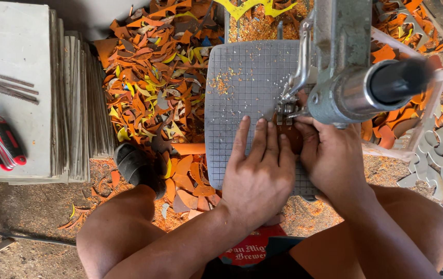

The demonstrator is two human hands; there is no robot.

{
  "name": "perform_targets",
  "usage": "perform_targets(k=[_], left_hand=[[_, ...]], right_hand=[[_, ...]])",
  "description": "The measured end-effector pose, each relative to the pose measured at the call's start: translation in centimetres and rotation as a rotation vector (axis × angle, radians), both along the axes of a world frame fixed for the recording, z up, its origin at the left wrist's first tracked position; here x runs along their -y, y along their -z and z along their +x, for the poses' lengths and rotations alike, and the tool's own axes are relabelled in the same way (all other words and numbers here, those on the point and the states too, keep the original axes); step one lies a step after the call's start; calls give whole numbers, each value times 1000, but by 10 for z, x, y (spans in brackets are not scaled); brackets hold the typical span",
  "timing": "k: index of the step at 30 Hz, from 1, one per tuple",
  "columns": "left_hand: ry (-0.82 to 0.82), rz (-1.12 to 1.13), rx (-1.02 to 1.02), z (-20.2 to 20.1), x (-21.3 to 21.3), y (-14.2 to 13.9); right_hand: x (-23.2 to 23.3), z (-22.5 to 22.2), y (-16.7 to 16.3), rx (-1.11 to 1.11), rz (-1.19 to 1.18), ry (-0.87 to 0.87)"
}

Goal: The person sits on the floor and uses a manual press machine to punch shapes out of various colored material sheets. They feed each piece under the press, operate the lever, and remove the punched pieces, repeating the process with different colors.

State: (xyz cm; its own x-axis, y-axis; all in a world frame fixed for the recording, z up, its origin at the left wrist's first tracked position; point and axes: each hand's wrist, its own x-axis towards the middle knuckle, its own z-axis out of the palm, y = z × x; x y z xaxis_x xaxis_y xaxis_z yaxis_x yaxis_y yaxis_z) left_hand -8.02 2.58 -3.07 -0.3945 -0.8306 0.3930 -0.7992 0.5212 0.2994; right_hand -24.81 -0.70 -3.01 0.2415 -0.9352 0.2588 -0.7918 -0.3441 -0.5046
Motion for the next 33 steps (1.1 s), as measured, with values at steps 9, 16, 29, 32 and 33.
perform_targets(k=[9, 16, 29, 32, 33], left_hand=[[-18, -48, -44, -1, 7, 3], [118, 278, -225, 56, 26, -9], [170, 199, -41, 49, 36, -3], [150, 186, -58, 45, 35, -3], [141, 184, -62, 44, 34, -3]], right_hand=[[1, 0, -15, -69, 84, 71], [-26, 8, -20, -157, -94, 3], [-19, -1, -2, 3, -7, 50], [-14, -6, -3, 29, 68, 47], [-13, -7, -4, 53, 85, 41]])
